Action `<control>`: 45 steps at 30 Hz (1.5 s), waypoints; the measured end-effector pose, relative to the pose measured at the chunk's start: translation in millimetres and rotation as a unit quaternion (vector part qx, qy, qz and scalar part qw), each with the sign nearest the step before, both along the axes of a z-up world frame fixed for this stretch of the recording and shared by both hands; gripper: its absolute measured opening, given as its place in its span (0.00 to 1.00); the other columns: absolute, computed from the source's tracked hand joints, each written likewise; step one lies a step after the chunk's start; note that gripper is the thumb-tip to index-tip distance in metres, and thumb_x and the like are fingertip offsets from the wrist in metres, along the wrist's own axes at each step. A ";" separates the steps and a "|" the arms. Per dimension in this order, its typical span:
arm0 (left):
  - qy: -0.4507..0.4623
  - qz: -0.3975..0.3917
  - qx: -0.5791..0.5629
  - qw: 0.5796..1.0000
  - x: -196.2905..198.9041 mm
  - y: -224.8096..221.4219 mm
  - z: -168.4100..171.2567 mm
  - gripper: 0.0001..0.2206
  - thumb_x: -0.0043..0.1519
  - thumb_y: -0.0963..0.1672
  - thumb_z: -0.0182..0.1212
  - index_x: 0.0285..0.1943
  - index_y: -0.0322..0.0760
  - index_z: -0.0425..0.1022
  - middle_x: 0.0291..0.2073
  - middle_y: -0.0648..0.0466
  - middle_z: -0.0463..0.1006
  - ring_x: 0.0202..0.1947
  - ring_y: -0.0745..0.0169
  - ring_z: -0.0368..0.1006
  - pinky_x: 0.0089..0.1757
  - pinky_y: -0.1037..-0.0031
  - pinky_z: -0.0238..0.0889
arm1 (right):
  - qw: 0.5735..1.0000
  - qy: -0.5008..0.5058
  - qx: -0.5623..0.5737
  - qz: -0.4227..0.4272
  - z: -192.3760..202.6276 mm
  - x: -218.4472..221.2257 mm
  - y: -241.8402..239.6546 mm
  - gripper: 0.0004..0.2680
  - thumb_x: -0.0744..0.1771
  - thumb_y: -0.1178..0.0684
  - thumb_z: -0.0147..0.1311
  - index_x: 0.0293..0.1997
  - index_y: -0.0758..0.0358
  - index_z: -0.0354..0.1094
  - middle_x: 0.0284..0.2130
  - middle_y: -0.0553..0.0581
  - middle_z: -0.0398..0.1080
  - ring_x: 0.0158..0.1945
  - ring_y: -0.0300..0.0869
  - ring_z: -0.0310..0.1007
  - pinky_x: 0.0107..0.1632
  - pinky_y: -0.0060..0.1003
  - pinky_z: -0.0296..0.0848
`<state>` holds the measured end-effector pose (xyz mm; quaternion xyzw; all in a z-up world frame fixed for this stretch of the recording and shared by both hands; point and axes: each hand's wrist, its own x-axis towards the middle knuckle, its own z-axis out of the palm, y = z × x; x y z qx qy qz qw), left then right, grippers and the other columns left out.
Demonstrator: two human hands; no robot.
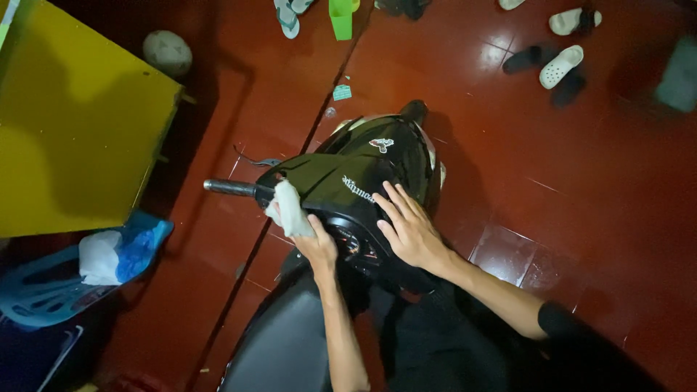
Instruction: The person cleans a black scooter using a white cloth. They wipe the front dashboard, handlebars, and the seat area. The person moves between the front and rear sections of the scooter to clean different surfaces.
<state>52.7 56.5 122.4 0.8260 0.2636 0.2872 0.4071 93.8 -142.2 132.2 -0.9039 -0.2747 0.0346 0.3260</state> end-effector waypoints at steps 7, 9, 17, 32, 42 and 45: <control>-0.053 -0.015 -0.006 0.998 -39.7 -37.5 -51.9 0.27 0.65 0.41 0.54 0.71 0.15 0.57 0.71 0.23 0.55 0.73 0.27 0.47 0.69 0.49 0.33 | 1.000 -0.015 0.013 0.007 0.0 1.4 -0.8 0.19 0.70 0.52 0.47 0.72 0.56 0.58 0.71 0.69 0.53 0.71 0.65 0.53 0.68 0.55 0.57; -0.034 -0.010 -0.029 0.999 -60.7 -50.2 -85.3 0.35 0.64 0.45 0.58 0.77 0.20 0.48 0.73 0.25 0.51 0.73 0.24 0.45 0.69 0.46 0.32 | 1.000 0.024 -0.006 0.008 2.3 2.7 -1.2 0.18 0.71 0.50 0.46 0.72 0.57 0.58 0.71 0.70 0.52 0.72 0.65 0.51 0.69 0.55 0.55; -0.009 -0.067 -0.025 0.997 -89.4 -91.4 -50.6 0.30 0.65 0.43 0.57 0.76 0.24 0.53 0.74 0.32 0.53 0.72 0.28 0.48 0.67 0.44 0.34 | 1.000 0.019 0.008 -0.002 -7.2 2.7 -2.2 0.18 0.72 0.48 0.44 0.72 0.56 0.58 0.71 0.70 0.53 0.72 0.64 0.52 0.70 0.54 0.55; -0.029 -0.185 -0.649 0.737 -186.5 -26.5 -27.6 0.20 0.68 0.45 0.48 0.65 0.27 0.61 0.45 0.45 0.69 0.38 0.55 0.62 0.38 0.68 0.53 | 0.692 0.598 0.403 -0.018 -8.8 -129.3 13.1 0.20 0.66 0.50 0.54 0.64 0.65 0.57 0.52 0.65 0.67 0.48 0.47 0.68 0.49 0.39 0.68; 0.050 -0.305 -0.377 0.873 -132.3 -32.0 23.2 0.30 0.68 0.48 0.45 0.77 0.30 0.44 0.74 0.42 0.52 0.73 0.48 0.49 0.67 0.64 0.40 | 0.606 0.700 0.365 -0.097 11.1 -108.5 -0.3 0.19 0.68 0.61 0.46 0.69 0.63 0.57 0.51 0.65 0.71 0.46 0.45 0.72 0.45 0.36 0.71; 0.114 -0.329 -0.294 0.890 -116.4 -10.9 54.6 0.27 0.68 0.54 0.36 0.71 0.37 0.59 0.50 0.42 0.83 0.41 0.51 0.80 0.44 0.60 0.71 | 0.594 0.714 0.370 -0.023 30.6 -89.2 -1.6 0.21 0.69 0.58 0.46 0.72 0.61 0.51 0.54 0.69 0.71 0.43 0.47 0.77 0.41 0.37 0.80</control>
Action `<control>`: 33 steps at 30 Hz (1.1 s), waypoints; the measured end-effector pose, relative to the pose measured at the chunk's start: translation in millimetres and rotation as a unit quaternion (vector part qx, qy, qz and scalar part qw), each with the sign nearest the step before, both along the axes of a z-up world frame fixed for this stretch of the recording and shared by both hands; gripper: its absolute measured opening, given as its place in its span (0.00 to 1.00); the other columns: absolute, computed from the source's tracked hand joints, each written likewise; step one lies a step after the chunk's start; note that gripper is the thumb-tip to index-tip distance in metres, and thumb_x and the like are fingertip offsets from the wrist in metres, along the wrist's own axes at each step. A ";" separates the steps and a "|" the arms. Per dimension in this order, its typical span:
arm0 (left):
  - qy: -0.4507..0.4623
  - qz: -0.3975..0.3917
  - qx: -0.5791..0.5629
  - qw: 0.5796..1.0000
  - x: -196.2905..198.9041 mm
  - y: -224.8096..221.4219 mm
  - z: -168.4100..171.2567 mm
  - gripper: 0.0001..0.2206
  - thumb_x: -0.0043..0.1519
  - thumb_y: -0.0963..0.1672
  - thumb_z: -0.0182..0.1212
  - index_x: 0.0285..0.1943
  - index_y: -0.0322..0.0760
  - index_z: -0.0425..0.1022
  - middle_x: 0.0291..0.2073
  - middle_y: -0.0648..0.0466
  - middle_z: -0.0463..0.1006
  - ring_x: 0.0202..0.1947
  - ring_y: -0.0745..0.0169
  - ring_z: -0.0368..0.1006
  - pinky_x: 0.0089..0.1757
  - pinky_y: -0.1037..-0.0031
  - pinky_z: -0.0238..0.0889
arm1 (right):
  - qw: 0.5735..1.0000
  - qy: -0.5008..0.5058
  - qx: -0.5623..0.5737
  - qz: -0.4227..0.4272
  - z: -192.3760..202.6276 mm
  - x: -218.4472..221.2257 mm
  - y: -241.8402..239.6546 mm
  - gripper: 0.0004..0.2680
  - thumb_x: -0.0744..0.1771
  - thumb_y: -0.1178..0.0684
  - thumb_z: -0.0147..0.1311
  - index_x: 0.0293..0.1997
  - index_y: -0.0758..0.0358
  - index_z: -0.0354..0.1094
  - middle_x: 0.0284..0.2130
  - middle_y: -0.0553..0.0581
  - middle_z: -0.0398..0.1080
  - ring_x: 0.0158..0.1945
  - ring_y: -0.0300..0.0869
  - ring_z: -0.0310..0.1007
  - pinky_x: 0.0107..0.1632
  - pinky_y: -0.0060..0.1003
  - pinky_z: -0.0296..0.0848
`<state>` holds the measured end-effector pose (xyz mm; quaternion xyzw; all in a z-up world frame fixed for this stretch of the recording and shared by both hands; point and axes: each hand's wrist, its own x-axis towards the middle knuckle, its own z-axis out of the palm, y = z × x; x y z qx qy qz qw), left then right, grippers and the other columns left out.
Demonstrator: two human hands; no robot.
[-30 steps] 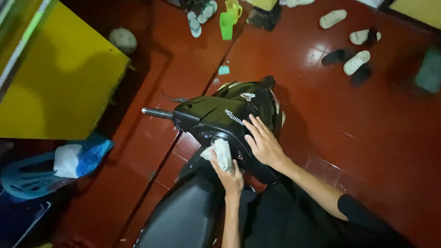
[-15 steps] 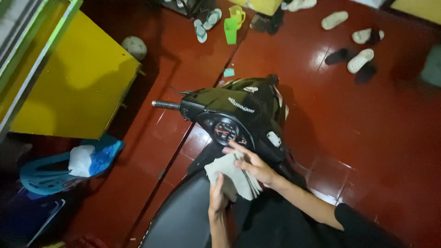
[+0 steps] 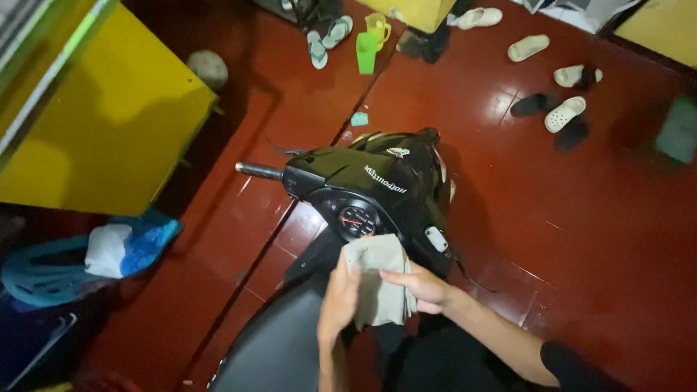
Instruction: The person cleans a black scooter using a white cloth. They wipe the front dashboard, handlebars, and the seat area. The person moves between the front and rear sections of the scooter to clean different surfaces.
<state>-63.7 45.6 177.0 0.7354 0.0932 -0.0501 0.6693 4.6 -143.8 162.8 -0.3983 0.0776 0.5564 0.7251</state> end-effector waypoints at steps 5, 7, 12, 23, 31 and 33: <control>-0.076 0.138 0.026 0.987 26.8 8.1 32.9 0.31 0.66 0.58 0.43 0.69 0.36 0.67 0.26 0.49 0.80 0.21 0.62 0.71 0.29 0.70 0.62 | 0.994 -0.014 -0.060 -0.095 32.8 43.6 0.3 0.22 0.66 0.61 0.52 0.69 0.63 0.53 0.54 0.72 0.69 0.49 0.57 0.75 0.47 0.57 0.77; -0.123 0.191 0.056 0.972 48.8 8.3 21.5 0.28 0.68 0.57 0.41 0.68 0.37 0.68 0.33 0.43 0.85 0.25 0.55 0.79 0.37 0.65 0.71 | 0.971 -0.008 -0.149 -0.189 38.9 77.5 -2.4 0.23 0.64 0.64 0.56 0.69 0.62 0.59 0.56 0.70 0.70 0.54 0.60 0.73 0.52 0.72 0.72; -0.153 0.289 0.315 0.891 87.4 -24.3 -40.2 0.28 0.66 0.49 0.60 0.76 0.41 0.61 0.77 0.40 0.53 0.74 0.24 0.45 0.68 0.41 0.38 | 0.838 -0.458 -0.136 -0.262 -17.4 189.5 -49.2 0.14 0.73 0.54 0.47 0.67 0.59 0.56 0.38 0.47 0.67 0.26 0.28 0.59 0.24 0.22 0.57; -0.071 0.356 0.310 0.879 106.7 -72.2 -71.4 0.33 0.69 0.54 0.52 0.81 0.42 0.48 0.80 0.43 0.43 0.80 0.32 0.35 0.71 0.42 0.31 | 0.644 -0.747 -0.026 0.164 -11.4 221.6 82.3 0.25 0.59 0.72 0.42 0.65 0.69 0.66 0.59 0.67 0.65 0.64 0.63 0.62 0.64 0.59 0.60; -0.128 0.439 0.300 0.837 109.0 -70.8 -81.0 0.30 0.60 0.53 0.67 0.69 0.38 0.69 0.73 0.46 0.61 0.76 0.32 0.51 0.69 0.44 0.46 | 0.613 -0.753 -0.068 0.230 21.1 193.8 34.8 0.30 0.56 0.76 0.36 0.68 0.77 0.59 0.69 0.77 0.57 0.71 0.71 0.53 0.70 0.67 0.51; -0.138 0.458 0.309 0.822 110.5 -70.4 -83.5 0.29 0.56 0.53 0.70 0.64 0.39 0.73 0.64 0.48 0.68 0.67 0.37 0.62 0.66 0.47 0.54 | 0.566 -0.799 -0.049 0.198 15.2 188.3 13.8 0.31 0.56 0.76 0.35 0.69 0.73 0.60 0.70 0.70 0.58 0.72 0.69 0.53 0.68 0.63 0.56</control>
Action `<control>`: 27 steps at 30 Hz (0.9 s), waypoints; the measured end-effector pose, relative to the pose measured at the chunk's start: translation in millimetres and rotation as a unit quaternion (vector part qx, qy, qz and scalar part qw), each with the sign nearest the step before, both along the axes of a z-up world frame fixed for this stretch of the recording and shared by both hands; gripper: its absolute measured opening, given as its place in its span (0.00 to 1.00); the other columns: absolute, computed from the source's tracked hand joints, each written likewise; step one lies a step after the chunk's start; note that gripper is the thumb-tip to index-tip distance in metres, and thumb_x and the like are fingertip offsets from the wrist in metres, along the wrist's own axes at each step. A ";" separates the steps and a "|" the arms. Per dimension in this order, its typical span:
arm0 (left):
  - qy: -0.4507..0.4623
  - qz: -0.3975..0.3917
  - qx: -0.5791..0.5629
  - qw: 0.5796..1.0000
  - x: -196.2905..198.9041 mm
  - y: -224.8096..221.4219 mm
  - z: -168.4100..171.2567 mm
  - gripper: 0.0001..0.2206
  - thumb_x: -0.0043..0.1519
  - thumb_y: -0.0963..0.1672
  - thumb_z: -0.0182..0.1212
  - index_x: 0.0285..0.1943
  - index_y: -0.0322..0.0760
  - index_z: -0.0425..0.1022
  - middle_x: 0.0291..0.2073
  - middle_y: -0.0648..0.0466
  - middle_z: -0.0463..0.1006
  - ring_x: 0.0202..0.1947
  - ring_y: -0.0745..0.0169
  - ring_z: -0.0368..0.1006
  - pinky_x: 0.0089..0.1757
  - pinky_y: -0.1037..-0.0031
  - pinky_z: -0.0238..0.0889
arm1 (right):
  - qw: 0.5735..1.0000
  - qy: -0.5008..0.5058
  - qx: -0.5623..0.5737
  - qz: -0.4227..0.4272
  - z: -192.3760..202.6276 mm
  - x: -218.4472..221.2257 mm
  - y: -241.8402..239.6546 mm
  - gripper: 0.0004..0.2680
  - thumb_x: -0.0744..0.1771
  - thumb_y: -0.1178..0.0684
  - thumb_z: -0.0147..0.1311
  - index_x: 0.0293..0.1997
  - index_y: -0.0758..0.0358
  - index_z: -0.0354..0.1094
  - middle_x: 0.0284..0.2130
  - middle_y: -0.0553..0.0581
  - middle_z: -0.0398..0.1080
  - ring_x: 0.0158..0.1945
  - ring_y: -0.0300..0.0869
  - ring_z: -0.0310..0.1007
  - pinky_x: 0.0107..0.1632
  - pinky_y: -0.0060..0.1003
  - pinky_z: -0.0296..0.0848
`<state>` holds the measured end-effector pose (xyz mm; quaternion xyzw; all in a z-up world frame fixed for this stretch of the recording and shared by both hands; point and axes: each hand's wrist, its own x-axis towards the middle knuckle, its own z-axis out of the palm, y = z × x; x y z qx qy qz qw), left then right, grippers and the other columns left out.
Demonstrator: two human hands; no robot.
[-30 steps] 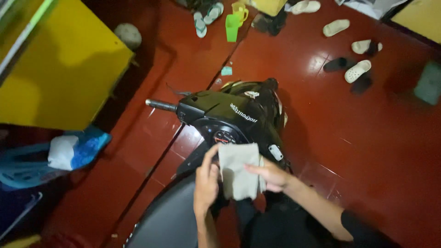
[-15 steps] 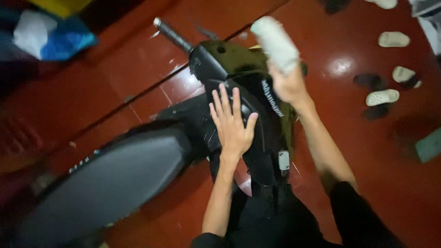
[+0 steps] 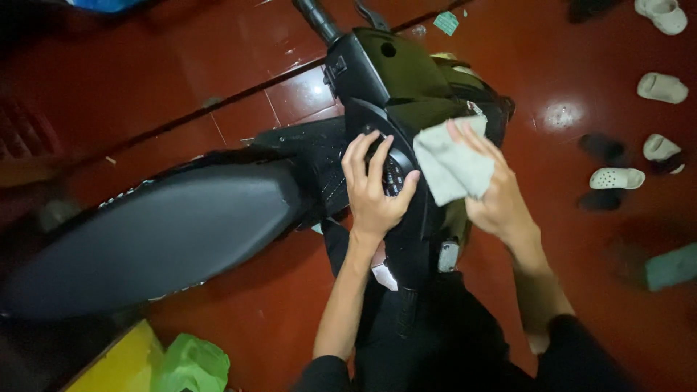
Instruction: The person cleans a black scooter using a white cloth. They wipe the front dashboard, handlebars, and the seat area. The person moves between the front and rear sections of the scooter to clean different surfaces.
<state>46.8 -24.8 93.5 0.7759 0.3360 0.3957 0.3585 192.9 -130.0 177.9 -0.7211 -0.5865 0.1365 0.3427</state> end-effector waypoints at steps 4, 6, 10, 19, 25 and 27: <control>-0.021 -0.005 0.009 1.000 0.1 1.8 1.0 0.26 0.56 0.52 0.71 0.63 0.39 0.74 0.59 0.50 0.70 0.62 0.40 0.65 0.62 0.48 0.58 | 0.998 -0.059 -0.003 -0.011 -29.1 -11.9 -51.3 0.30 0.56 0.74 0.38 0.68 0.65 0.63 0.71 0.66 0.58 0.72 0.63 0.56 0.68 0.55 0.59; -0.017 0.002 0.014 1.000 -0.6 1.4 -0.3 0.25 0.56 0.51 0.72 0.60 0.38 0.75 0.56 0.50 0.70 0.60 0.41 0.65 0.61 0.49 0.58 | 0.999 -0.032 -0.021 -0.032 -16.1 -28.6 -64.2 0.30 0.57 0.75 0.37 0.67 0.67 0.64 0.70 0.66 0.60 0.71 0.62 0.59 0.66 0.51 0.63; -0.014 -0.011 0.024 1.000 -2.3 3.2 -9.2 0.24 0.56 0.50 0.73 0.59 0.39 0.74 0.54 0.50 0.70 0.57 0.41 0.65 0.59 0.48 0.58 | 0.997 0.006 -0.040 -0.064 -30.3 -53.7 -97.4 0.30 0.56 0.74 0.38 0.66 0.64 0.64 0.69 0.67 0.60 0.70 0.62 0.60 0.63 0.53 0.66; -0.017 -0.006 0.073 0.997 2.0 10.4 -24.3 0.21 0.57 0.49 0.72 0.55 0.38 0.74 0.52 0.49 0.71 0.55 0.43 0.67 0.58 0.51 0.58 | 0.949 0.180 -0.001 -0.259 -15.8 -57.9 -84.4 0.14 0.63 0.63 0.46 0.52 0.65 0.74 0.47 0.67 0.74 0.53 0.61 0.72 0.53 0.54 0.71; -0.024 -0.003 0.064 0.998 -0.4 12.4 -20.8 0.20 0.57 0.49 0.73 0.55 0.38 0.73 0.52 0.48 0.71 0.55 0.42 0.67 0.57 0.50 0.58 | 0.904 0.192 0.155 -0.348 -13.1 -41.5 -21.0 0.16 0.72 0.54 0.48 0.67 0.75 0.60 0.65 0.75 0.59 0.71 0.57 0.55 0.73 0.56 0.51; -0.021 -0.057 0.044 0.997 -7.3 15.8 -14.0 0.22 0.59 0.47 0.71 0.59 0.38 0.72 0.54 0.47 0.70 0.57 0.39 0.68 0.58 0.50 0.58 | 0.936 0.081 0.069 -0.336 -29.2 -35.0 3.5 0.12 0.70 0.48 0.54 0.49 0.68 0.75 0.41 0.76 0.73 0.53 0.70 0.67 0.48 0.61 0.67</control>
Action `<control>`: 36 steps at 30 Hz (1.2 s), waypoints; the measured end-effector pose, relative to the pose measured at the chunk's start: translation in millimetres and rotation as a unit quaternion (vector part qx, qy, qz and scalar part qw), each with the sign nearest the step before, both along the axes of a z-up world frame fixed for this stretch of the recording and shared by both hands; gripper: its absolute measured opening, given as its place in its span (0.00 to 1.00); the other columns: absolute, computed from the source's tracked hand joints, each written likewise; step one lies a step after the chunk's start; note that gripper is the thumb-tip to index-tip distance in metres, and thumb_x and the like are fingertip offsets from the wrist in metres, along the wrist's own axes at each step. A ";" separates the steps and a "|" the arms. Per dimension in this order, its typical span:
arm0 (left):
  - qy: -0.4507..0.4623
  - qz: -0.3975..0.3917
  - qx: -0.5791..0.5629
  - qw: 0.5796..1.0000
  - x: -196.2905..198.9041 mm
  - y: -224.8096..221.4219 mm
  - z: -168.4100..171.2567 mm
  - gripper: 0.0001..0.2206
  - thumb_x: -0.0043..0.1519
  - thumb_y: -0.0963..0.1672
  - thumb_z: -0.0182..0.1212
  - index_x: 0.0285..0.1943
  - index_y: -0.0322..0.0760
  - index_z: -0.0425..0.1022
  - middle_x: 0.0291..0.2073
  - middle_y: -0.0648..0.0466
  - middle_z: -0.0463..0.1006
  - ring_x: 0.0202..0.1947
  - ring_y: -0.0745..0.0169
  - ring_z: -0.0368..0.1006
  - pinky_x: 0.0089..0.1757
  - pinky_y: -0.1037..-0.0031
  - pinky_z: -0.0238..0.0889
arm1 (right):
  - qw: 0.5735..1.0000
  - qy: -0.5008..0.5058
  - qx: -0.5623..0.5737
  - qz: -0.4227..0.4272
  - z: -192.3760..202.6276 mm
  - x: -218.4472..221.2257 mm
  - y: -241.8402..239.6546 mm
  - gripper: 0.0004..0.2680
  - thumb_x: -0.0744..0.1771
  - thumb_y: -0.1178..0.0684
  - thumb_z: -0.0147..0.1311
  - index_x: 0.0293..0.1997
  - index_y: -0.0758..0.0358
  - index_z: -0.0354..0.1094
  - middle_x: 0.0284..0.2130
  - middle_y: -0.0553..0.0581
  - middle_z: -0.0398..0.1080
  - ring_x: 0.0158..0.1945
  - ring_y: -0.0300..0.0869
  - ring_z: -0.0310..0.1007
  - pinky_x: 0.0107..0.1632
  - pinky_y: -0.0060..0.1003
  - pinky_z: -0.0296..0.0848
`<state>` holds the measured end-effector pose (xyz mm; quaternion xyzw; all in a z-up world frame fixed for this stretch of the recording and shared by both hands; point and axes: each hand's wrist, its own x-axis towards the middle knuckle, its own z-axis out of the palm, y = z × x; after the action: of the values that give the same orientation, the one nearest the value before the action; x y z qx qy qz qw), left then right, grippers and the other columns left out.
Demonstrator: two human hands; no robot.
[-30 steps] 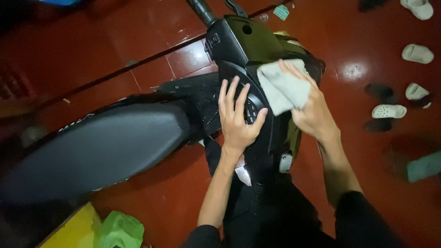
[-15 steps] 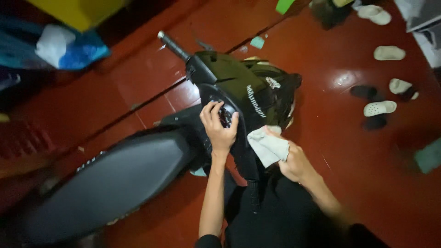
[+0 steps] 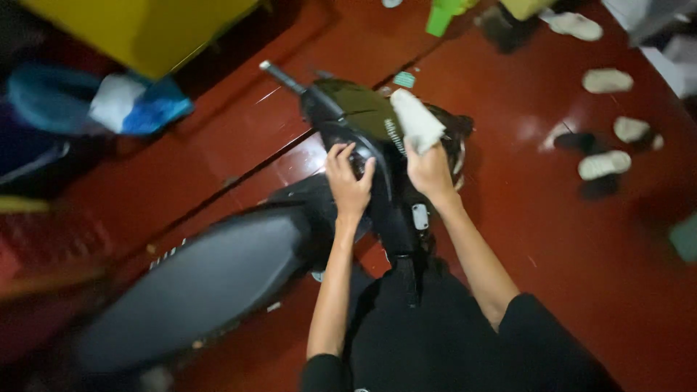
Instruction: The person cleans a black scooter using a white cloth. They wipe the front dashboard, handlebars, and the seat area. The person moves between the front and rear sections of the scooter to clean different surfaces.
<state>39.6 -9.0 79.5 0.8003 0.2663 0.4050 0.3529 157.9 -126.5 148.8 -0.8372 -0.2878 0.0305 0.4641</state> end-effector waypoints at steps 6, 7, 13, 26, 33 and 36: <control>0.025 -0.009 0.014 1.000 -6.1 -13.8 3.9 0.24 0.64 0.45 0.62 0.70 0.35 0.65 0.62 0.38 0.65 0.66 0.31 0.60 0.64 0.46 0.52 | 0.974 -0.164 0.006 0.159 -36.0 2.1 14.1 0.20 0.64 0.67 0.50 0.65 0.79 0.63 0.64 0.80 0.61 0.67 0.71 0.56 0.66 0.62 0.52; 0.024 0.016 0.020 0.999 -13.2 -25.5 8.2 0.24 0.64 0.45 0.62 0.70 0.35 0.65 0.62 0.38 0.65 0.66 0.31 0.60 0.64 0.46 0.52 | 0.969 -0.167 0.017 0.182 -36.7 2.5 13.4 0.20 0.64 0.67 0.50 0.65 0.79 0.63 0.64 0.80 0.61 0.67 0.71 0.56 0.66 0.62 0.52; 0.058 0.040 -0.116 0.991 -52.8 -109.4 25.2 0.26 0.67 0.47 0.55 0.72 0.30 0.60 0.73 0.28 0.51 0.72 0.17 0.44 0.66 0.39 0.41 | 0.972 -0.155 -0.009 0.174 -29.7 -0.6 19.4 0.23 0.64 0.66 0.49 0.70 0.74 0.61 0.68 0.71 0.60 0.71 0.62 0.54 0.69 0.56 0.49; 0.209 0.111 -0.226 0.945 -47.3 -187.3 35.8 0.48 0.52 0.51 0.68 0.80 0.37 0.42 0.78 0.36 0.33 0.73 0.27 0.41 0.63 0.48 0.46 | 0.951 -0.176 -0.015 0.252 -30.4 9.5 5.8 0.28 0.61 0.66 0.46 0.74 0.71 0.54 0.71 0.70 0.56 0.73 0.67 0.50 0.70 0.59 0.46; 0.234 0.243 -0.147 0.930 -8.8 -224.1 37.2 0.44 0.56 0.47 0.67 0.79 0.27 0.44 0.75 0.25 0.37 0.73 0.17 0.34 0.65 0.37 0.32 | 0.898 -0.154 0.045 0.411 -54.4 42.5 -19.8 0.34 0.58 0.64 0.45 0.77 0.60 0.47 0.75 0.64 0.47 0.78 0.60 0.41 0.73 0.66 0.39; 0.248 0.309 -0.176 0.901 13.6 -228.4 25.9 0.48 0.58 0.57 0.63 0.79 0.28 0.42 0.77 0.30 0.35 0.76 0.26 0.27 0.65 0.37 0.23 | 0.866 -0.177 0.046 0.466 -59.1 60.1 -26.8 0.31 0.61 0.64 0.47 0.76 0.57 0.49 0.77 0.60 0.44 0.80 0.59 0.36 0.76 0.65 0.36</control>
<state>53.2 -237.4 105.4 0.6773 0.6460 0.2286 0.2676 218.0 -153.3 89.7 -0.5752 -0.7223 0.0815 0.3752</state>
